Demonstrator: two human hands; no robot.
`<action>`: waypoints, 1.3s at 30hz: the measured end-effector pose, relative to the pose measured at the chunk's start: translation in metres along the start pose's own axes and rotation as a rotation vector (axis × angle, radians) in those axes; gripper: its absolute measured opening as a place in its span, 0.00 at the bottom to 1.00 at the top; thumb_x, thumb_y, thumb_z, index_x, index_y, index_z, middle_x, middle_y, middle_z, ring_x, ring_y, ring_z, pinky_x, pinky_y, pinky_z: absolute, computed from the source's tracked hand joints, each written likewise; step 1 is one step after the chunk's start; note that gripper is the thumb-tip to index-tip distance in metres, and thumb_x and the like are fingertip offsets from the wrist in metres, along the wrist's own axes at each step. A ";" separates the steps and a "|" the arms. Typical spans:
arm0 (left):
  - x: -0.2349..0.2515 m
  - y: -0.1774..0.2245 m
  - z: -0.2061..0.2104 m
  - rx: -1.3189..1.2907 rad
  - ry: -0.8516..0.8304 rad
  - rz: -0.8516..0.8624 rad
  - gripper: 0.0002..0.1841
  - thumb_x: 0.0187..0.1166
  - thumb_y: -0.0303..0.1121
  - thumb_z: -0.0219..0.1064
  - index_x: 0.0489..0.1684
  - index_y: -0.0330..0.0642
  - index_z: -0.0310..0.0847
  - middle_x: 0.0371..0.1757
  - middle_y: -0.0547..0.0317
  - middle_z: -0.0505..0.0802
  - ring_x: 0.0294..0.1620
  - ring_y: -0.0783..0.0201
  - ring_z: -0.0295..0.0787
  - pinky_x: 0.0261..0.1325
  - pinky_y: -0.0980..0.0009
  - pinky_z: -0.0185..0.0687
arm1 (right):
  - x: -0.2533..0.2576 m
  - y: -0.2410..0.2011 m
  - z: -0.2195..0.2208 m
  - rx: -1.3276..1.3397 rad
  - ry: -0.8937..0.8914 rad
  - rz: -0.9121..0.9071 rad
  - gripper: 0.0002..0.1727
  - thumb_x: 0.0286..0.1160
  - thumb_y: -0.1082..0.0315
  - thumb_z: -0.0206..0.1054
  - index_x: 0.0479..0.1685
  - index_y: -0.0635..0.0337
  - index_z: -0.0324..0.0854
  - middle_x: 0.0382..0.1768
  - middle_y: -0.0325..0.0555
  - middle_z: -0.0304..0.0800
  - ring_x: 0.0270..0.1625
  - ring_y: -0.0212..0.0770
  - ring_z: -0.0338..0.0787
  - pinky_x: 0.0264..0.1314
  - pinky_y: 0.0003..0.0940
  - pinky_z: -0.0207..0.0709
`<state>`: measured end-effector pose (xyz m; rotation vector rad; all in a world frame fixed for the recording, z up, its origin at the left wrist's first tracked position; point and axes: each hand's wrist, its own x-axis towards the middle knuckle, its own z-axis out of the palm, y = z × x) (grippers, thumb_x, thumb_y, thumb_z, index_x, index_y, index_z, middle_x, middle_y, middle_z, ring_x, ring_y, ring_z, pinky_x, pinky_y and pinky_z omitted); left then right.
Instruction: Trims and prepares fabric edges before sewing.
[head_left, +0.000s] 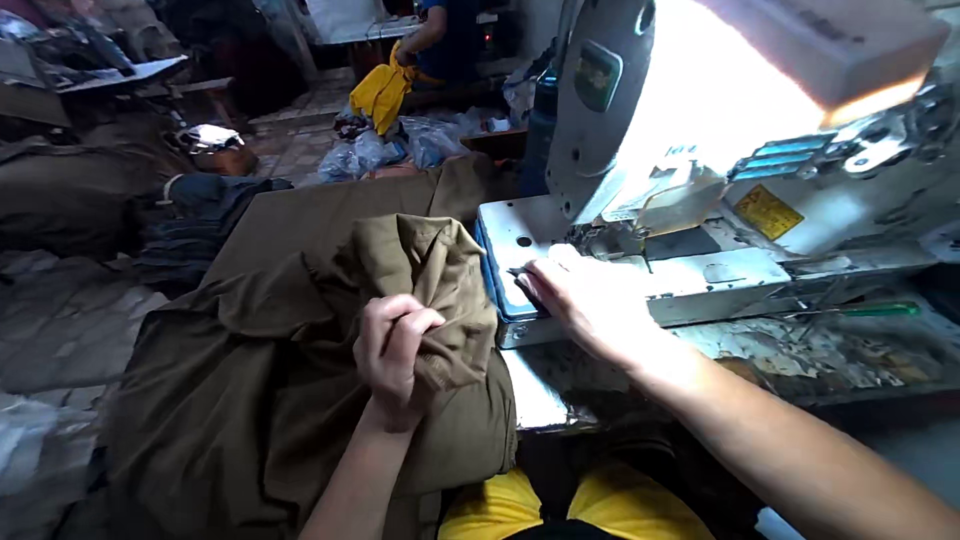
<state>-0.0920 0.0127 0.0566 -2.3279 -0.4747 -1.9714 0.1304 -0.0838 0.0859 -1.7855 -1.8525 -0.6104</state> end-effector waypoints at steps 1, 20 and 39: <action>0.005 0.008 -0.002 -0.016 0.032 -0.046 0.08 0.83 0.38 0.64 0.35 0.46 0.78 0.46 0.64 0.81 0.52 0.77 0.79 0.59 0.84 0.75 | -0.003 0.000 -0.002 0.060 0.043 0.006 0.16 0.84 0.57 0.61 0.38 0.58 0.88 0.30 0.48 0.83 0.24 0.49 0.85 0.17 0.46 0.73; 0.055 0.045 -0.003 -0.130 -0.701 -0.450 0.04 0.79 0.33 0.70 0.37 0.46 0.88 0.36 0.69 0.91 0.35 0.77 0.86 0.40 0.76 0.83 | -0.091 -0.023 -0.011 2.008 0.173 1.219 0.12 0.95 0.66 0.47 0.40 0.54 0.72 0.14 0.32 0.73 0.09 0.21 0.64 0.11 0.14 0.61; -0.006 0.091 0.010 -0.639 -0.848 -1.011 0.07 0.79 0.33 0.69 0.32 0.46 0.91 0.28 0.72 0.92 0.31 0.81 0.86 0.39 0.82 0.83 | -0.115 -0.030 0.015 1.542 0.383 0.789 0.09 0.82 0.68 0.66 0.33 0.47 0.87 0.26 0.26 0.89 0.28 0.19 0.85 0.35 0.16 0.81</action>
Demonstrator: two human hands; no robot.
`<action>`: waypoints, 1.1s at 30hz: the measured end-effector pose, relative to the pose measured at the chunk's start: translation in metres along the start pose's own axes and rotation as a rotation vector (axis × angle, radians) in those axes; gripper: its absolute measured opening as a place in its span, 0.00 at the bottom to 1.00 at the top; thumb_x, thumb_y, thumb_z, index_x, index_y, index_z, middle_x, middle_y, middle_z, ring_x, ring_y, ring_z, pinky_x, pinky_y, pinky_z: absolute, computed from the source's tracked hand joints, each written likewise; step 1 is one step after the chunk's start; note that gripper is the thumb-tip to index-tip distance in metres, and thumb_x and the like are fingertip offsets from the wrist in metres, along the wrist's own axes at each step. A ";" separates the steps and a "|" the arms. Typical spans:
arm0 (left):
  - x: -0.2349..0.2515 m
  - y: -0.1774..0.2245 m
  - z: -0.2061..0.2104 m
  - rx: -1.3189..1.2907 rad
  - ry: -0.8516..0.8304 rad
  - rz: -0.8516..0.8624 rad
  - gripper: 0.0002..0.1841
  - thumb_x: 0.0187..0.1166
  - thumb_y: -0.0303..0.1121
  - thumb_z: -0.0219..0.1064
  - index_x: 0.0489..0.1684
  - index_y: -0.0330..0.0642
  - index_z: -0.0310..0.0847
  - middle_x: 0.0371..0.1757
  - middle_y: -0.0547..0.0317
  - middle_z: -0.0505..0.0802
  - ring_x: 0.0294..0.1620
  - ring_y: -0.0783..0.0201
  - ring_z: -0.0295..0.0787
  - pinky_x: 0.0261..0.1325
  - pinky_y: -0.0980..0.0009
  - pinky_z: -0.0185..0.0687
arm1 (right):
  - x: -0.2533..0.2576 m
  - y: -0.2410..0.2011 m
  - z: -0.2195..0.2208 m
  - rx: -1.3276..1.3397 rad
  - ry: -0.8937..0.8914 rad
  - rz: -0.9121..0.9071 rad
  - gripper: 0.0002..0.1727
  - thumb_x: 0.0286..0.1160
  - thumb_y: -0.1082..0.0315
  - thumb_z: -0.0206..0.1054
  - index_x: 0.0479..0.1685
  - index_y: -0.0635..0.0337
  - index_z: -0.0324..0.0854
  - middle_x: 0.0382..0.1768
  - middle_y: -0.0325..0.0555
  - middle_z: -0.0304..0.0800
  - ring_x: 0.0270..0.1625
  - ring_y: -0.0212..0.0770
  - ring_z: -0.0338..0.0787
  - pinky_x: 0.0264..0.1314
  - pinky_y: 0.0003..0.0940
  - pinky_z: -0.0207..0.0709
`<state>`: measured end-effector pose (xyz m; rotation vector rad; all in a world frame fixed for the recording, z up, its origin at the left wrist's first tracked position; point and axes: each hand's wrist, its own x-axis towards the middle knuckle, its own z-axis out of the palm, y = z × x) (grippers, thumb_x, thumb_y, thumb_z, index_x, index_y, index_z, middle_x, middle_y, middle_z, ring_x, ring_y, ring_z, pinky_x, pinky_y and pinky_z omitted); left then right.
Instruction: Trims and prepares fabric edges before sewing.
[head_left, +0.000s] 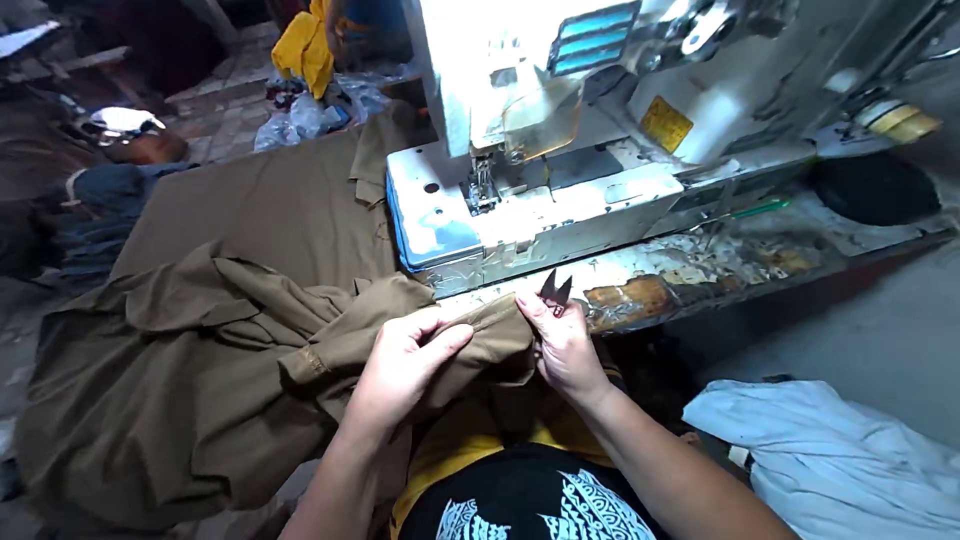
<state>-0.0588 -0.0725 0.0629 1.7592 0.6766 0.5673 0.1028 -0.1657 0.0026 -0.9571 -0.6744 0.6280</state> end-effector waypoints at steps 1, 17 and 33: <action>0.000 -0.003 -0.002 -0.043 -0.006 -0.015 0.07 0.80 0.31 0.69 0.31 0.46 0.91 0.27 0.71 0.91 0.30 0.81 0.85 0.38 0.82 0.82 | 0.002 0.000 0.000 -0.024 -0.007 0.027 0.10 0.82 0.68 0.65 0.32 0.48 0.87 0.23 0.26 0.87 0.24 0.18 0.82 0.30 0.15 0.78; 0.009 -0.012 -0.006 -0.110 -0.043 -0.016 0.10 0.79 0.31 0.67 0.25 0.48 0.89 0.23 0.74 0.88 0.27 0.83 0.82 0.34 0.83 0.78 | -0.051 -0.035 -0.008 0.331 -0.464 0.499 0.23 0.89 0.49 0.58 0.59 0.57 0.88 0.35 0.28 0.86 0.26 0.15 0.73 0.25 0.10 0.64; 0.007 -0.004 -0.003 -0.170 0.001 -0.061 0.14 0.83 0.29 0.62 0.24 0.48 0.88 0.23 0.71 0.88 0.27 0.80 0.83 0.35 0.82 0.80 | -0.042 -0.029 -0.007 0.549 -0.305 0.759 0.22 0.94 0.57 0.42 0.57 0.57 0.83 0.31 0.33 0.83 0.19 0.19 0.72 0.19 0.12 0.65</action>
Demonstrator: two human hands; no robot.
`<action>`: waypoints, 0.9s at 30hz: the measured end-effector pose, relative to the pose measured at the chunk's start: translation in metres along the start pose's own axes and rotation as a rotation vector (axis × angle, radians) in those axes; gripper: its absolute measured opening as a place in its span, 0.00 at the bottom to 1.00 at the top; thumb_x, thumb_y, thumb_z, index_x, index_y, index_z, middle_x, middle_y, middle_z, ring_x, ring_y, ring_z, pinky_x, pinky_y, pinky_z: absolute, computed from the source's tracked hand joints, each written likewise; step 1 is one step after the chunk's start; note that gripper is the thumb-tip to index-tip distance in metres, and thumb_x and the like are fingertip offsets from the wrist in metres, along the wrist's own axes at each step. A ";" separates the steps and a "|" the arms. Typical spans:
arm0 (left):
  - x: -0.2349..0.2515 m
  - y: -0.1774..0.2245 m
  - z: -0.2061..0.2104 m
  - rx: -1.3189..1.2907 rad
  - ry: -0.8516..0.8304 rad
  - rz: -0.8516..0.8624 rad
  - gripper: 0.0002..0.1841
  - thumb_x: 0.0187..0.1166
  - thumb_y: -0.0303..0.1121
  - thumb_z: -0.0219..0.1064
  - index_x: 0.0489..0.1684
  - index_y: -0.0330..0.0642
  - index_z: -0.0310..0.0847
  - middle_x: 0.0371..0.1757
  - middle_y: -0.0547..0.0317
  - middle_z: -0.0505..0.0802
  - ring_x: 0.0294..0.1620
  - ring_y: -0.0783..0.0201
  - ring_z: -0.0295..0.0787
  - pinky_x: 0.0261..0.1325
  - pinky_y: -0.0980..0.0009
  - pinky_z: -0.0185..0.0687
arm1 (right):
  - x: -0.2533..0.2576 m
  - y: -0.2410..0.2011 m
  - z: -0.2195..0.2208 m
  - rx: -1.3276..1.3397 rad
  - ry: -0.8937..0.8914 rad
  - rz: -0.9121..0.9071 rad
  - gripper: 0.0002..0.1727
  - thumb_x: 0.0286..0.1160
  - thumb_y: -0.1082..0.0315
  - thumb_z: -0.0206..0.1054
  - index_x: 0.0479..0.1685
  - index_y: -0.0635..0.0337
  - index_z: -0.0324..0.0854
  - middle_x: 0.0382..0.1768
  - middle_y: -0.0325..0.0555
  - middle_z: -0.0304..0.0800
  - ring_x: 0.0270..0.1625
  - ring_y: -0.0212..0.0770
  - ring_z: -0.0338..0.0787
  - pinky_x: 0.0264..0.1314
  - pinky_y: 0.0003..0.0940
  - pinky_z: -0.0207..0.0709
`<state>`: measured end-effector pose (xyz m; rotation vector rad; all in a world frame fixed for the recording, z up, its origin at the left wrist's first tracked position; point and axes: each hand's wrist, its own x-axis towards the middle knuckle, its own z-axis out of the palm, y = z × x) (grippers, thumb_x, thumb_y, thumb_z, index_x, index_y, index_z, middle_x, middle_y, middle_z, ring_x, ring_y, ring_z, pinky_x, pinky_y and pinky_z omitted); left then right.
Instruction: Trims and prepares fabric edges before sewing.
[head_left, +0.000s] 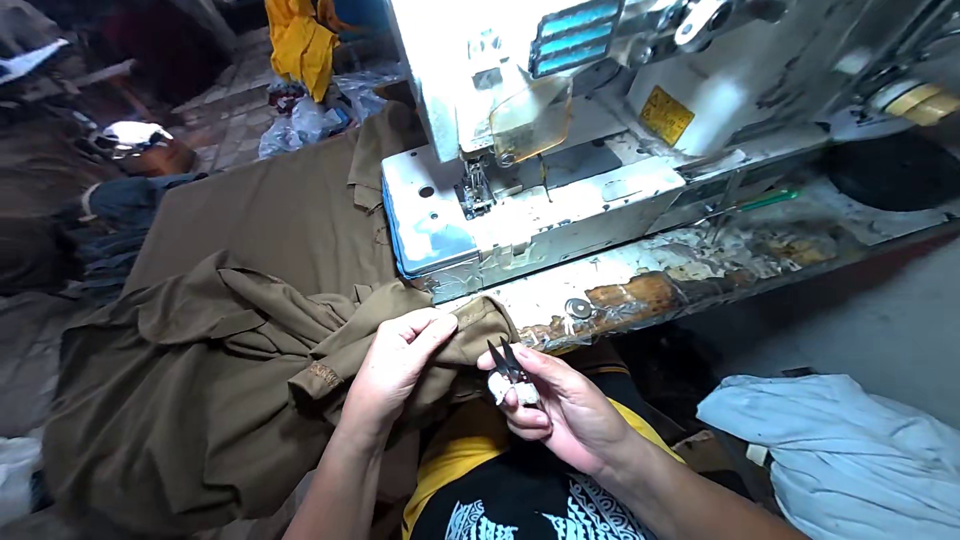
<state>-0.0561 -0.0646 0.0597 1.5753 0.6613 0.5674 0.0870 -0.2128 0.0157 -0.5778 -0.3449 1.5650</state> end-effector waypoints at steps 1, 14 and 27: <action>0.000 0.001 0.001 -0.004 0.003 -0.005 0.14 0.83 0.29 0.62 0.25 0.48 0.88 0.23 0.71 0.89 0.27 0.80 0.84 0.36 0.83 0.81 | 0.000 0.000 0.000 0.007 0.006 -0.002 0.22 0.94 0.57 0.43 0.58 0.57 0.83 0.31 0.33 0.84 0.19 0.19 0.72 0.19 0.12 0.65; 0.000 0.000 0.003 -0.112 -0.028 -0.002 0.09 0.81 0.25 0.64 0.39 0.39 0.93 0.30 0.64 0.95 0.33 0.77 0.91 0.42 0.79 0.87 | 0.015 -0.002 0.011 0.009 0.049 -0.006 0.23 0.95 0.57 0.41 0.58 0.59 0.82 0.31 0.36 0.84 0.17 0.19 0.70 0.16 0.12 0.62; 0.002 -0.001 0.001 -0.106 -0.049 -0.014 0.09 0.81 0.26 0.65 0.35 0.40 0.93 0.29 0.64 0.94 0.32 0.77 0.90 0.41 0.80 0.87 | 0.017 -0.002 0.009 -0.005 0.064 -0.008 0.22 0.94 0.58 0.42 0.56 0.60 0.82 0.30 0.35 0.83 0.17 0.20 0.70 0.17 0.12 0.62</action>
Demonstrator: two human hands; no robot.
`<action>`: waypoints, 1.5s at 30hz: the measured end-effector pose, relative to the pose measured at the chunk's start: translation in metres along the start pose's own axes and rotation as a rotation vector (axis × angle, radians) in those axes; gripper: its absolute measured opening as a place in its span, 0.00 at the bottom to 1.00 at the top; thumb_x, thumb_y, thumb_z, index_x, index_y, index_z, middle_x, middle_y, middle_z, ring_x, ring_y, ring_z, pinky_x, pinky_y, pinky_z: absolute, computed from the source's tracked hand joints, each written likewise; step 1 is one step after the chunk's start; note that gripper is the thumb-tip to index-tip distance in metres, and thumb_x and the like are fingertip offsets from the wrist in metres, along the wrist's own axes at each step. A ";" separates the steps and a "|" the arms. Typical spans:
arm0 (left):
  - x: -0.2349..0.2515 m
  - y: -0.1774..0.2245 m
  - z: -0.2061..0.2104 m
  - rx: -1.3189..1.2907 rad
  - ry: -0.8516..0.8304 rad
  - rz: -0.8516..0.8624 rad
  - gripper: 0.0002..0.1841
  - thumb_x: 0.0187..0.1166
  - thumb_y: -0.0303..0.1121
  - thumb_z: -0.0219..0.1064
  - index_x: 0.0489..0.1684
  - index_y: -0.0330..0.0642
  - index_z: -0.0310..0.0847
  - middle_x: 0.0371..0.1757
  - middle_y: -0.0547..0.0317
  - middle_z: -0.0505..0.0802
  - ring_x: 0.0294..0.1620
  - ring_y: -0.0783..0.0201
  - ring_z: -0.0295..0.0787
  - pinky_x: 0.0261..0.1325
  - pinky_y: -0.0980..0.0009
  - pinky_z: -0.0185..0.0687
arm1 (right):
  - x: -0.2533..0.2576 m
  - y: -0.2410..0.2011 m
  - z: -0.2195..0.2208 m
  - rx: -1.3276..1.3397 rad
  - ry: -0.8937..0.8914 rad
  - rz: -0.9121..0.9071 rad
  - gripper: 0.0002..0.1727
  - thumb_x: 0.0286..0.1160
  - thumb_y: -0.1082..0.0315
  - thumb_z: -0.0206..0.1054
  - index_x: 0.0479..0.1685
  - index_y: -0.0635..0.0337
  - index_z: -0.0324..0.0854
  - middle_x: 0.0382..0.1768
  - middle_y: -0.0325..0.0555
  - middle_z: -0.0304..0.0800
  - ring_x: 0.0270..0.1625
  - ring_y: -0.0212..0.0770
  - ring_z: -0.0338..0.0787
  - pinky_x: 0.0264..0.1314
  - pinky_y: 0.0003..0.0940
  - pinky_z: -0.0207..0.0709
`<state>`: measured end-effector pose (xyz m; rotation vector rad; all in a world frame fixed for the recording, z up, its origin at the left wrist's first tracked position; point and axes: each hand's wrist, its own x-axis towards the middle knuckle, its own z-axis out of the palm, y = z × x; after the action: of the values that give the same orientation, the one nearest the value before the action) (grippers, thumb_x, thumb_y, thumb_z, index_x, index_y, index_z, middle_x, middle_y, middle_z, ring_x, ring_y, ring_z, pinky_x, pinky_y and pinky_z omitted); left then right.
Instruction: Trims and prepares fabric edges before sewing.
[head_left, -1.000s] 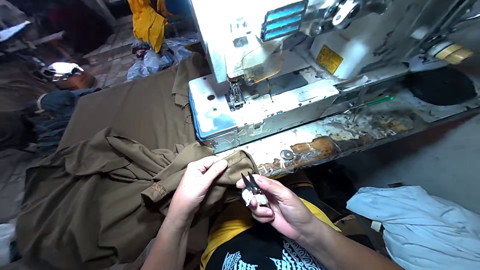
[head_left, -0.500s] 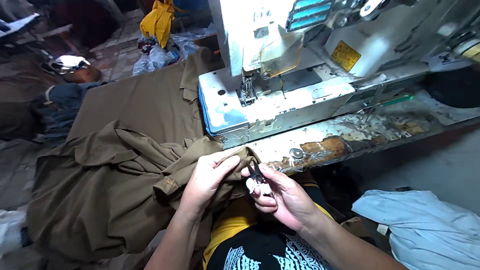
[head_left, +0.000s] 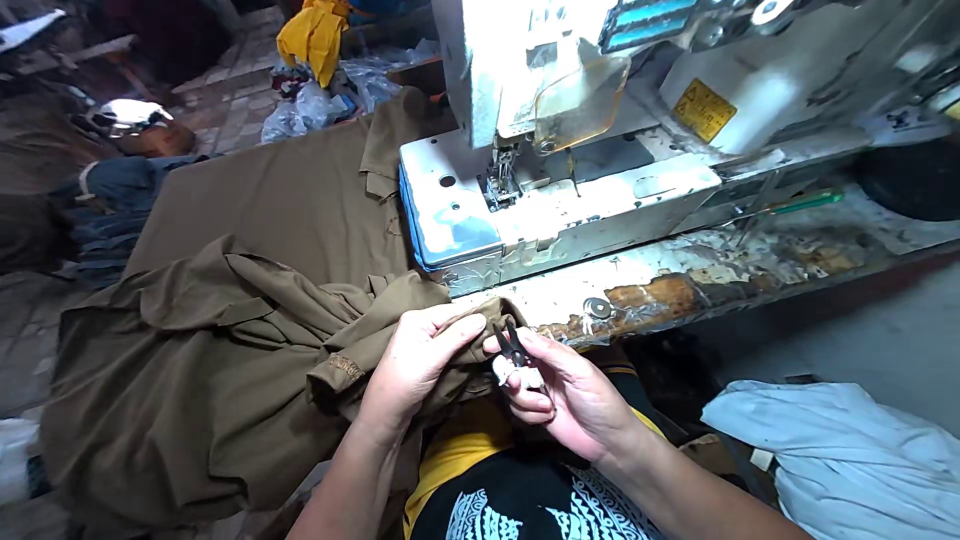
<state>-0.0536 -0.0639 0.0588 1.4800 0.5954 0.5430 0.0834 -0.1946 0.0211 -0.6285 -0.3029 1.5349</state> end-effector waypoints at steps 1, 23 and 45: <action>0.000 0.000 0.000 -0.001 -0.009 0.002 0.09 0.81 0.26 0.65 0.35 0.40 0.93 0.29 0.64 0.95 0.32 0.77 0.90 0.41 0.80 0.87 | 0.001 -0.001 0.000 -0.003 -0.003 -0.001 0.21 0.94 0.59 0.43 0.55 0.60 0.82 0.30 0.35 0.83 0.17 0.19 0.71 0.17 0.12 0.63; 0.004 -0.002 -0.001 -0.005 0.001 0.009 0.09 0.79 0.26 0.66 0.28 0.43 0.90 0.27 0.67 0.92 0.31 0.78 0.87 0.39 0.80 0.83 | 0.000 0.002 -0.011 -1.268 0.162 -0.741 0.17 0.89 0.65 0.55 0.51 0.65 0.89 0.33 0.35 0.89 0.30 0.16 0.81 0.34 0.10 0.74; 0.001 -0.002 0.009 0.128 -0.014 0.050 0.07 0.77 0.29 0.70 0.29 0.44 0.91 0.27 0.70 0.91 0.30 0.81 0.85 0.38 0.83 0.81 | 0.010 0.003 -0.012 -1.492 0.341 -1.144 0.11 0.71 0.66 0.71 0.42 0.65 0.91 0.35 0.46 0.95 0.38 0.25 0.90 0.44 0.14 0.81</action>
<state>-0.0466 -0.0696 0.0569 1.6224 0.5925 0.5411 0.0878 -0.1869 0.0073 -1.4584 -1.2970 -0.1387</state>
